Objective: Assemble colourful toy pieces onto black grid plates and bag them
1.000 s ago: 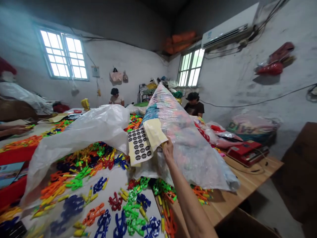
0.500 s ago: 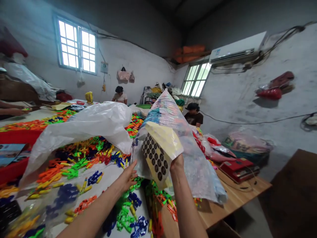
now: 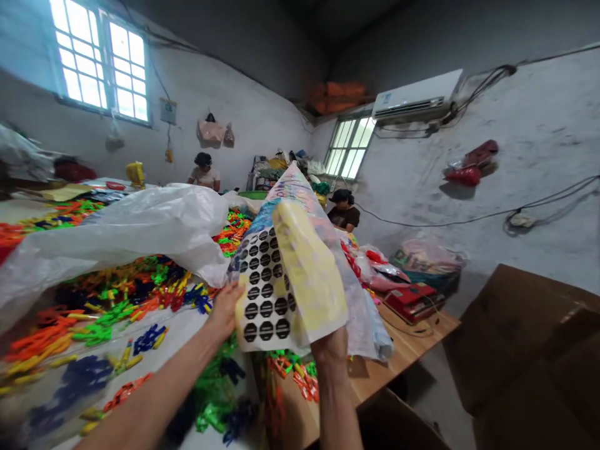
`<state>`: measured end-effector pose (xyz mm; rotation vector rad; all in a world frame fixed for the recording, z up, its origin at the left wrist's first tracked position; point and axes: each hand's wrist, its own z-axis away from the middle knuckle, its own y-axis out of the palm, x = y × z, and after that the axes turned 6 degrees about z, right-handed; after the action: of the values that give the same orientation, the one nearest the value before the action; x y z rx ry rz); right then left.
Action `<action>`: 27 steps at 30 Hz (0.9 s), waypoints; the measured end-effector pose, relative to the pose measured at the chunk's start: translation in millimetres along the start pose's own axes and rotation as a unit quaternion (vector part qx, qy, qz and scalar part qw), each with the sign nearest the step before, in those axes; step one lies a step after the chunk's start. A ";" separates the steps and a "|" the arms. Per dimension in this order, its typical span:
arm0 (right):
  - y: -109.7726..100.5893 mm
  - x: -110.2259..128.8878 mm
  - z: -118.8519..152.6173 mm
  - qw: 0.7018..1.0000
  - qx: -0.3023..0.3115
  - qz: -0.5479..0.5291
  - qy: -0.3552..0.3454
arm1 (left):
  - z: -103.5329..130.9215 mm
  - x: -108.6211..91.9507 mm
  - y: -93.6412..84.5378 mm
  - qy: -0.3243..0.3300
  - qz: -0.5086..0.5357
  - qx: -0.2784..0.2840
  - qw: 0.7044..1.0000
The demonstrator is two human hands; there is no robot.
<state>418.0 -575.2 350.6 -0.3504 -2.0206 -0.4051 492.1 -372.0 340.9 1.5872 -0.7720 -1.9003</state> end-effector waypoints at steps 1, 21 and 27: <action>-11.1 -7.4 1.7 0.999 0.003 0.049 0.010 | -5.7 -26.2 -11.8 0.054 -0.039 -0.011 0.998; 118.9 86.5 -34.7 0.631 0.316 0.562 -0.432 | 52.6 -110.9 -2.4 0.274 -0.645 0.148 0.698; 109.1 58.6 -21.4 0.729 0.268 0.421 -0.468 | 51.6 -117.7 -16.7 0.198 -0.595 0.175 0.759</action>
<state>453.1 -481.6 426.7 -1.2000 -2.4723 1.1384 459.2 -271.5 415.6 3.0584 0.2413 -2.0126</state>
